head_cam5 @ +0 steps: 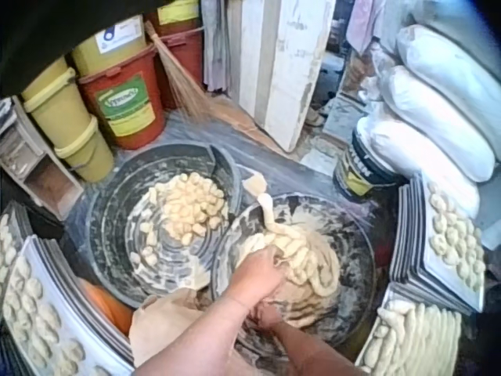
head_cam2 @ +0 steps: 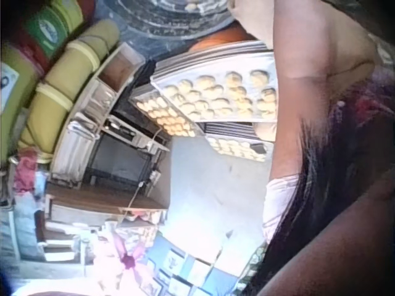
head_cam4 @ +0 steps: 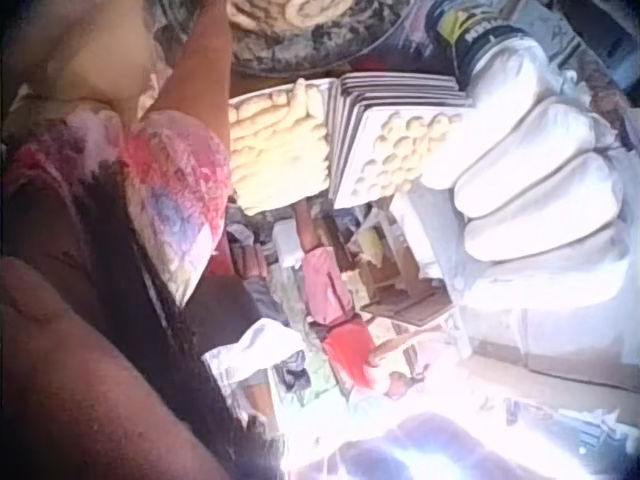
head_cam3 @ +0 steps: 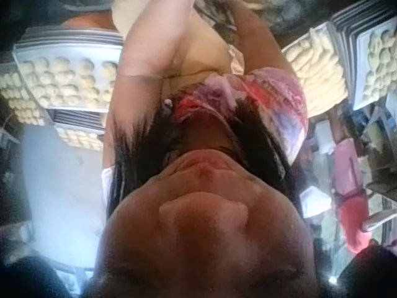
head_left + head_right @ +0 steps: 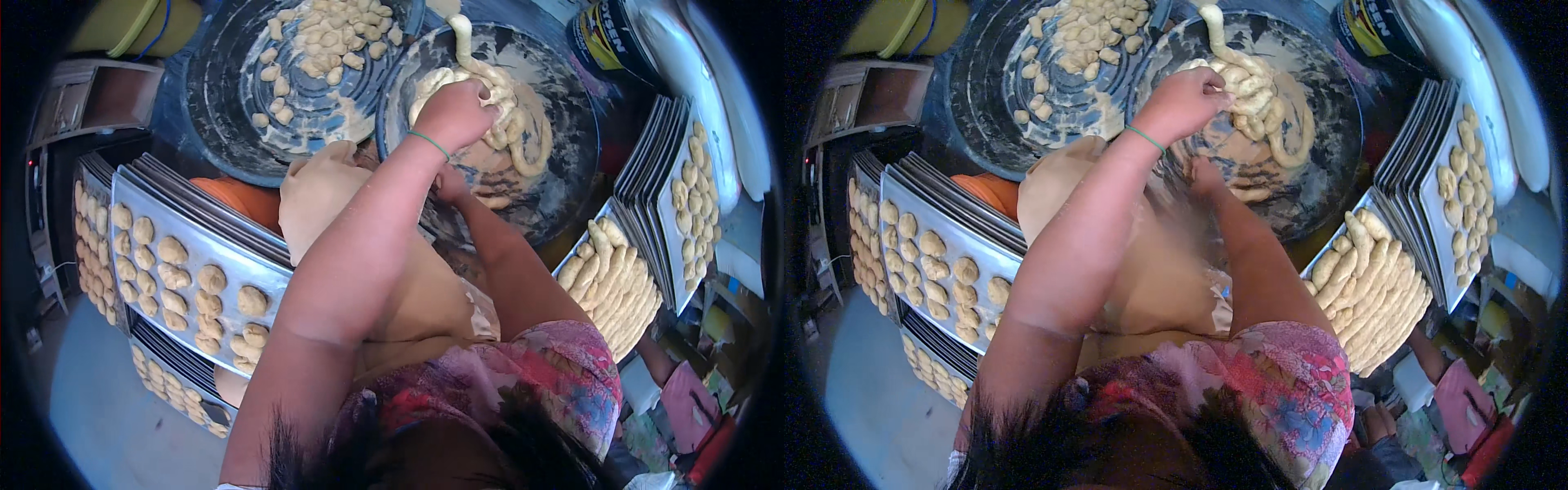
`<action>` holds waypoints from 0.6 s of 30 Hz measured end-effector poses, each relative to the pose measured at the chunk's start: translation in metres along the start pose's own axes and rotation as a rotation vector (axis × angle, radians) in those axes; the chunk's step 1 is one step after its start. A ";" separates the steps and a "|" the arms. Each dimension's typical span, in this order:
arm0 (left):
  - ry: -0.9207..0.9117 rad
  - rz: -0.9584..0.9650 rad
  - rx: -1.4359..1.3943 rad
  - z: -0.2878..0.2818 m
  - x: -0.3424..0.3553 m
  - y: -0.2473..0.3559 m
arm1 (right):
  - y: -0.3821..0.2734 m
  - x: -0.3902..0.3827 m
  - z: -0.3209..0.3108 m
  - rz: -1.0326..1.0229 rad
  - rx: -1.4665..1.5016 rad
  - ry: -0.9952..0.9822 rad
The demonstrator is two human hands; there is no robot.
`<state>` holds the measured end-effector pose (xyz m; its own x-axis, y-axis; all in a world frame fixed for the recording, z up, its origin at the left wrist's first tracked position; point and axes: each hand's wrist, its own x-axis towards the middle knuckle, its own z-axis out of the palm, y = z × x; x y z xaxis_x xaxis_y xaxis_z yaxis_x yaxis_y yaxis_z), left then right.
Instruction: The person uses their hands to take pieces of dough from a container and braid them into long loaves, placing the finished braided dough onto a metal tray.
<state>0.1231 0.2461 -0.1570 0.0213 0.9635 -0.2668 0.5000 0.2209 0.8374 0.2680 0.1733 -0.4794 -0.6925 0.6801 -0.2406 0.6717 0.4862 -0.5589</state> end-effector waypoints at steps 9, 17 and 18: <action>0.068 0.086 0.019 0.009 -0.002 0.000 | 0.015 0.015 -0.090 0.431 1.284 0.408; 0.089 0.058 0.083 0.003 -0.006 0.001 | -0.037 -0.013 0.019 0.413 0.152 0.171; 0.082 0.077 0.091 0.003 -0.006 0.002 | -0.035 -0.014 0.019 0.320 0.433 0.115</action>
<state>0.1268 0.2400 -0.1554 -0.0064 0.9870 -0.1604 0.5759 0.1348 0.8063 0.2496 0.1361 -0.4714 -0.4220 0.8245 -0.3769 0.6574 -0.0080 -0.7535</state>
